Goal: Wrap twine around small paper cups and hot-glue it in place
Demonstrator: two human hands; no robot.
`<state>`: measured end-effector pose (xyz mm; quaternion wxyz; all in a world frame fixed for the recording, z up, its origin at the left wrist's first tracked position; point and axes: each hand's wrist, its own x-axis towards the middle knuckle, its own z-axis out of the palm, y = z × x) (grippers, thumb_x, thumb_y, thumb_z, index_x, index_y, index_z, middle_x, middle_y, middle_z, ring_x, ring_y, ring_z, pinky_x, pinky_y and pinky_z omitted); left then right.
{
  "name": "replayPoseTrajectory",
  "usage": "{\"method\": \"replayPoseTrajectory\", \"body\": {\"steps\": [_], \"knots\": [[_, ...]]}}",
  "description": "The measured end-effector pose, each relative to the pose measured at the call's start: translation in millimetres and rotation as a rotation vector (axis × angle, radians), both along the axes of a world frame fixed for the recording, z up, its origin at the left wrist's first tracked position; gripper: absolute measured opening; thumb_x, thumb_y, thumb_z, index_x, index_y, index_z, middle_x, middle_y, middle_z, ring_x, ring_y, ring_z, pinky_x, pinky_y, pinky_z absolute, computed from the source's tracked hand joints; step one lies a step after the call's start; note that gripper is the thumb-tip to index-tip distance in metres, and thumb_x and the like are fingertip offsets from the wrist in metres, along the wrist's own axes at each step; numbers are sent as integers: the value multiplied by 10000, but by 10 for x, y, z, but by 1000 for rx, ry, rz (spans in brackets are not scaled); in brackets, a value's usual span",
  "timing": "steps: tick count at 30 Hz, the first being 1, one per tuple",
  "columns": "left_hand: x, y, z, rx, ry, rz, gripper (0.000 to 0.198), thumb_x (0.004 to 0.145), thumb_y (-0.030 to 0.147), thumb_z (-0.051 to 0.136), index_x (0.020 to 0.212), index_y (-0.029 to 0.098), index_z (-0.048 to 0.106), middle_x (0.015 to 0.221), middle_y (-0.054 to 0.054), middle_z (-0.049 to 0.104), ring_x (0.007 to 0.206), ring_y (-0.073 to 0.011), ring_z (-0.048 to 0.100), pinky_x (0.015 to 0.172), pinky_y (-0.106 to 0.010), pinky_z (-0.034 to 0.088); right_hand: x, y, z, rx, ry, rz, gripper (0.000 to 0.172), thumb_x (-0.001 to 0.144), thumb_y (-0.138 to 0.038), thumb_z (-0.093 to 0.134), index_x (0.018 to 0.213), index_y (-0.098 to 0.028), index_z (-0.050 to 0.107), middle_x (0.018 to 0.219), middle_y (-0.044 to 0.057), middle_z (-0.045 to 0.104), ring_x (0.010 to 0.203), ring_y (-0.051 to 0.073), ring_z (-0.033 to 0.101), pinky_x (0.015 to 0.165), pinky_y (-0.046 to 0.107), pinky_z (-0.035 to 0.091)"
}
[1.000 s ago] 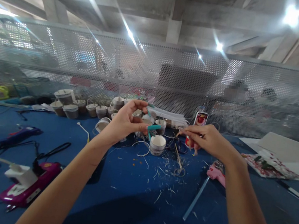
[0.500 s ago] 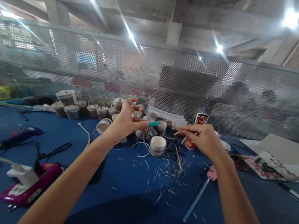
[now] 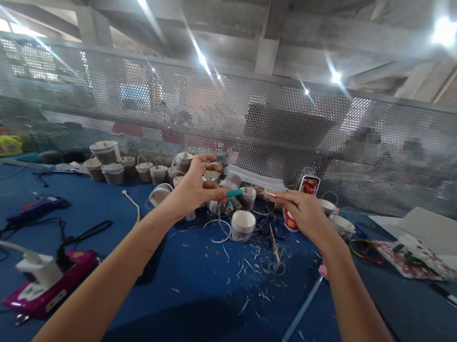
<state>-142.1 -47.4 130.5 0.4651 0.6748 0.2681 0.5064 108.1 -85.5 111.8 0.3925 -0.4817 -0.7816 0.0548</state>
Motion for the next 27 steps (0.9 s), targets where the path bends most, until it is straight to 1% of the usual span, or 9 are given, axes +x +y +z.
{"method": "replayPoseTrajectory", "body": {"steps": [2, 4, 7, 9, 12, 15, 20, 27], "knots": [[-7, -8, 6, 11, 15, -11, 635, 559, 193, 757, 1031, 226, 334, 1054, -36, 445, 559, -29, 543, 572, -251, 543, 7, 9, -1, 1, -22, 2, 275, 844, -232, 454, 1024, -246, 662, 999, 35, 676, 850, 181, 625, 759, 304, 468], [-11, -7, 5, 17, 24, -22, 622, 566, 195, 753, 1029, 221, 339, 1068, -43, 444, 559, -27, 542, 579, -252, 543, 2, 7, 0, 17, -32, -11, 274, 842, -219, 452, 1011, -235, 667, 947, 39, 686, 796, 172, 627, 740, 300, 467], [-9, -2, -3, 20, 39, -18, 618, 570, 192, 748, 1034, 218, 341, 1087, -53, 449, 565, -25, 537, 585, -245, 539, -27, -10, 7, 63, -12, -35, 245, 828, -229, 477, 955, -218, 687, 854, 45, 694, 737, 168, 627, 703, 295, 472], [-5, -3, -7, 21, 49, 3, 610, 569, 192, 747, 1031, 215, 349, 1101, -60, 454, 571, -23, 528, 583, -236, 535, -51, -22, 7, 90, 21, -37, 225, 819, -237, 496, 911, -213, 699, 828, 47, 697, 734, 170, 632, 704, 297, 476], [0, -7, -8, 31, 56, 23, 598, 568, 197, 746, 1027, 211, 363, 1116, -67, 458, 574, -19, 513, 583, -234, 531, -82, -27, -8, 115, 79, -32, 192, 800, -244, 530, 864, -217, 709, 852, 41, 705, 804, 184, 641, 759, 310, 478], [1, -7, -7, 50, 71, 27, 591, 574, 201, 744, 1034, 209, 373, 1124, -68, 455, 574, -18, 509, 587, -241, 530, -101, -17, -35, 96, 131, -32, 173, 776, -265, 570, 864, -219, 712, 878, 36, 708, 840, 199, 645, 779, 318, 485], [-4, 1, -8, 58, 70, 19, 586, 577, 208, 744, 1038, 203, 383, 1141, -77, 453, 584, -22, 518, 583, -234, 530, -107, -7, -63, 77, 171, -47, 177, 762, -269, 587, 878, -219, 711, 874, 35, 709, 836, 208, 650, 775, 332, 498], [-6, 35, -37, 90, 86, 13, 564, 588, 217, 736, 1028, 201, 384, 1144, -79, 460, 568, -30, 551, 570, -225, 535, -112, 15, -90, 106, 177, -95, 160, 743, -291, 612, 841, -226, 720, 834, 35, 714, 789, 206, 656, 736, 330, 507]]}}
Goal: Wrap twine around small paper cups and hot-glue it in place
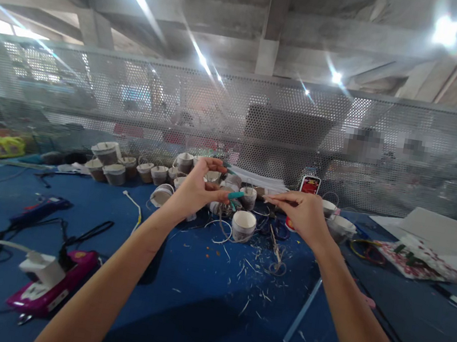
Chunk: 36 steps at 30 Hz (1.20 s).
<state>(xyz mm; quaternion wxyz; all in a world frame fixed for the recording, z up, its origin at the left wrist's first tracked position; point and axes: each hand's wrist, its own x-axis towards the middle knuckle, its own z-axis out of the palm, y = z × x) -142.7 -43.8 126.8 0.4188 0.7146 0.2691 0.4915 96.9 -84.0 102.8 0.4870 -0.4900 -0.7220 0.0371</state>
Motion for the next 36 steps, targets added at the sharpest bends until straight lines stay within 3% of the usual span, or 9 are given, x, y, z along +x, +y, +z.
{"method": "replayPoseTrajectory", "body": {"steps": [25, 36], "knots": [[-26, 35, -22, 110, 119, 61, 512, 632, 248, 695, 1046, 215, 396, 1169, -79, 440, 579, -36, 565, 596, -237, 538, -53, 29, -37, 62, 59, -118, 54, 656, -234, 694, 685, -198, 721, 708, 33, 710, 659, 180, 649, 614, 289, 494], [4, 35, -28, 113, 104, 98, 507, 615, 214, 695, 1035, 211, 410, 1130, -68, 453, 566, -47, 582, 578, -243, 523, -92, 17, -47, -4, 113, -148, 83, 621, -286, 717, 640, -205, 719, 646, 34, 701, 608, 184, 641, 584, 304, 480]]}}
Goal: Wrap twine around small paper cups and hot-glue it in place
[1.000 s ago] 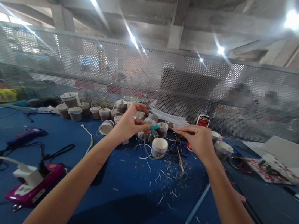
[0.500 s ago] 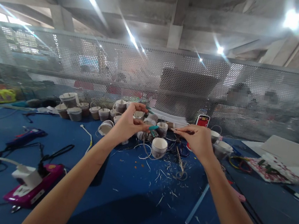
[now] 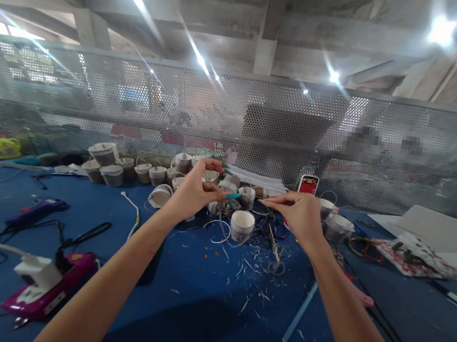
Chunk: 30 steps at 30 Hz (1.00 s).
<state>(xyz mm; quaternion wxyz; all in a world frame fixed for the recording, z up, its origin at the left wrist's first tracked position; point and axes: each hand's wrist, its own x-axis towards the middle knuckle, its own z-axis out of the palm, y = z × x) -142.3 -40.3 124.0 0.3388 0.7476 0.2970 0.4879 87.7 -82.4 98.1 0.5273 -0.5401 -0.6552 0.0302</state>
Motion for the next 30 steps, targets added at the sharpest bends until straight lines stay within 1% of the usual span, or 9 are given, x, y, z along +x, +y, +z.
{"method": "replayPoseTrajectory", "body": {"steps": [4, 7, 12, 16, 21, 27, 30], "knots": [[3, -3, 0, 7, 6, -4, 518, 610, 230, 699, 1036, 211, 405, 1134, -67, 453, 569, -49, 582, 585, -246, 527, -9, 1, 3, -14, 4, -8, 90, 627, -286, 708, 619, -196, 714, 636, 38, 699, 593, 179, 635, 576, 304, 475], [9, -13, 0, 10, 6, 3, 510, 610, 228, 696, 1032, 213, 411, 1126, -67, 462, 552, -34, 559, 574, -239, 521, -28, -6, 9, -33, 11, -25, 97, 621, -283, 712, 606, -186, 708, 624, 42, 695, 568, 176, 625, 557, 301, 465], [15, -15, -3, 16, 14, 9, 488, 615, 213, 690, 1020, 210, 417, 1121, -68, 459, 534, -19, 529, 572, -229, 517, -49, -10, 2, -40, 3, -41, 109, 618, -282, 714, 585, -180, 699, 605, 43, 688, 570, 174, 618, 572, 298, 456], [16, 18, -31, 28, 17, 3, 506, 622, 241, 693, 1036, 214, 404, 1122, -66, 456, 548, -26, 545, 577, -222, 517, -57, 4, -32, -41, 11, -36, 100, 616, -274, 713, 581, -182, 696, 595, 34, 682, 561, 164, 608, 578, 287, 449], [24, 34, -53, 32, 17, 13, 514, 617, 247, 697, 1035, 213, 401, 1115, -63, 464, 584, -49, 576, 608, -240, 525, -81, 19, -68, -58, 36, -9, 125, 611, -284, 711, 563, -172, 684, 567, 32, 666, 537, 154, 590, 543, 266, 433], [23, 26, -45, 29, 17, 17, 544, 609, 267, 706, 1046, 212, 388, 1123, -63, 465, 579, -37, 558, 612, -232, 519, -105, 25, -67, -61, 26, -30, 133, 603, -261, 707, 535, -160, 655, 553, 28, 653, 515, 136, 568, 517, 252, 411], [24, 29, -46, 39, 23, 33, 535, 607, 264, 707, 1040, 208, 398, 1107, -57, 476, 565, -28, 539, 613, -228, 517, -126, 26, -71, -68, 38, 8, 102, 603, -233, 703, 559, -153, 657, 542, 23, 646, 506, 130, 564, 490, 236, 399]]}}
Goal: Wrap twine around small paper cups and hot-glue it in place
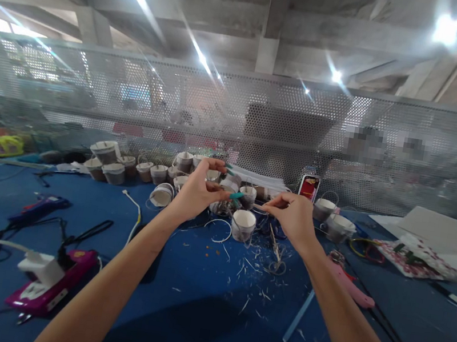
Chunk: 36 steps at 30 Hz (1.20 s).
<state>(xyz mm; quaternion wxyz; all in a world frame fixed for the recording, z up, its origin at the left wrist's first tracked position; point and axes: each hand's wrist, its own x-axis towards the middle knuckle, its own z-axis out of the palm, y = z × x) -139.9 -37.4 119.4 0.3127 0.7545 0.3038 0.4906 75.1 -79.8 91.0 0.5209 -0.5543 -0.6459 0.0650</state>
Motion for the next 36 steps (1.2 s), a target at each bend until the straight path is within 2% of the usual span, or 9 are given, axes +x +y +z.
{"method": "replayPoseTrajectory", "body": {"steps": [3, 5, 14, 28, 36], "knots": [[3, 9, -7, 9, -6, 3, 511, 615, 256, 700, 1028, 207, 403, 1086, -53, 484, 556, -24, 527, 599, -220, 512, -16, 7, -20, 9, 19, 46, 77, 637, -205, 677, 694, -160, 701, 539, 14, 645, 523, 132, 576, 498, 233, 402], [4, 18, -15, 7, -19, -7, 511, 614, 254, 702, 1026, 210, 401, 1089, -54, 479, 553, -24, 527, 589, -218, 512, -19, 20, -36, 27, 17, 49, 85, 652, -208, 668, 712, -165, 710, 572, 20, 657, 545, 138, 584, 508, 238, 404], [14, 37, -41, 5, -42, 4, 521, 597, 245, 713, 1022, 209, 414, 1081, -56, 493, 564, -36, 542, 588, -222, 527, -33, 73, -81, 114, -35, -17, 141, 621, -273, 709, 541, -172, 652, 569, 8, 628, 547, 134, 544, 520, 250, 379], [18, 76, -64, -23, -55, 3, 543, 579, 234, 722, 1029, 222, 419, 1088, -47, 474, 581, -60, 582, 615, -268, 545, -84, 60, -128, 85, -31, -64, 260, 631, -279, 676, 444, -172, 530, 529, -2, 609, 524, 124, 518, 501, 245, 347], [58, 40, -60, 13, -72, 24, 508, 600, 256, 707, 1023, 204, 429, 1062, -45, 494, 566, -25, 542, 598, -206, 516, -115, 65, -139, 84, -69, -86, 299, 617, -300, 681, 421, -177, 490, 490, -16, 557, 486, 107, 460, 468, 240, 310]]}}
